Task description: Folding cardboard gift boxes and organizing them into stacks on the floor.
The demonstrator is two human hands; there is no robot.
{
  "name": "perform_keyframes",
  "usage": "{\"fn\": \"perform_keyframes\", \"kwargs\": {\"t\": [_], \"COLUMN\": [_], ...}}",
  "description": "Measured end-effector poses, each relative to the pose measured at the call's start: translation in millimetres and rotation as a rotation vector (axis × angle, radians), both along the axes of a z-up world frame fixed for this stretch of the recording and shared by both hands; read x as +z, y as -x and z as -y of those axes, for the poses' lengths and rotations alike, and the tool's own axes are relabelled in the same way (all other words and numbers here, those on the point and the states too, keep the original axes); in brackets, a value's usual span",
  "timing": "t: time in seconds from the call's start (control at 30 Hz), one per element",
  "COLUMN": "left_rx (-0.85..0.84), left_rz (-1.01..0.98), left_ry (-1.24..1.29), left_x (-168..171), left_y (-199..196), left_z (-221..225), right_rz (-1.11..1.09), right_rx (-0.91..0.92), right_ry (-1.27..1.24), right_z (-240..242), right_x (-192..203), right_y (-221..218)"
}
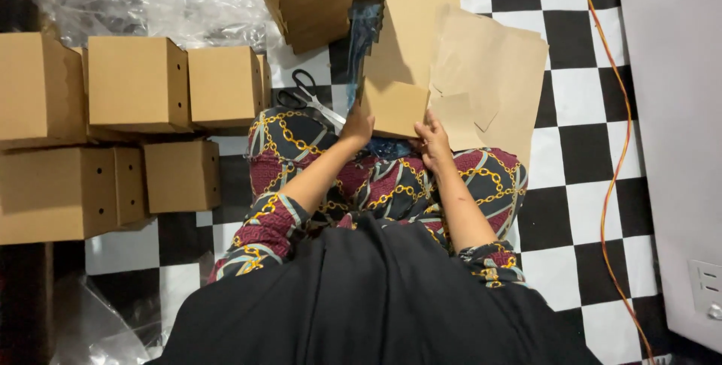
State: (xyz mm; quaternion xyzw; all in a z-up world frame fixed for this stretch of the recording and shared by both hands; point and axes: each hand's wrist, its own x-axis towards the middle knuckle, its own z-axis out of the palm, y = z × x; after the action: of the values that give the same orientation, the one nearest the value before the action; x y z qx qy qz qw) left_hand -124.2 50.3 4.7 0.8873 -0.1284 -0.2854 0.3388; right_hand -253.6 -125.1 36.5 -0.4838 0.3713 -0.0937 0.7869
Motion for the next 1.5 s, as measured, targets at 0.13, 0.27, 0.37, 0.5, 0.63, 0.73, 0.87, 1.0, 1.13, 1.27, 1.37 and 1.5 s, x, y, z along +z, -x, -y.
{"fn": "perform_keyframes", "kwargs": {"t": [0.13,0.27,0.37,0.5,0.63,0.73,0.87,1.0,1.13,1.27,1.37,1.5], "left_rx": [0.107,0.236,0.267,0.156,0.025,0.057,-0.003,0.207,0.738,1.266,1.434,1.467], "left_rz": [-0.081,0.002,0.058,0.248,-0.085,-0.009,0.464,0.559,0.479,0.277,0.205,0.122], "left_ry": [0.007,0.107,0.306,0.563,0.544,0.525,0.758,0.842,0.870,1.021,0.939,0.953], "left_x": [-40,17,43,170,139,91,144,204,191,156,171,167], "left_y": [-17,-5,3,30,15,9,25,24,16,13,-1,-34], "left_z": [8,-4,-19,-55,-54,-44,-78,-149,-220,-290,-324,-343], "right_rz": [0.008,0.126,0.250,0.331,0.465,0.302,0.220,0.098,0.336,0.720,1.185,0.612], "right_rx": [0.075,0.070,0.153,0.127,-0.234,-0.267,-0.188,-0.243,-0.326,-0.471,0.185,0.903], "right_ry": [0.127,-0.002,-0.019,0.012,-0.277,-0.220,-0.395,-0.243,0.168,0.853,0.990,0.981], "right_z": [-11,-21,-43,-3,27,3,22,-7,15,-64,-179,-331], "right_x": [16,30,107,125,201,279,250,267,225,283,248,189], "right_y": [1,-1,5,-32,-130,-204,-313,-336,-352,-275,-275,-303]}}
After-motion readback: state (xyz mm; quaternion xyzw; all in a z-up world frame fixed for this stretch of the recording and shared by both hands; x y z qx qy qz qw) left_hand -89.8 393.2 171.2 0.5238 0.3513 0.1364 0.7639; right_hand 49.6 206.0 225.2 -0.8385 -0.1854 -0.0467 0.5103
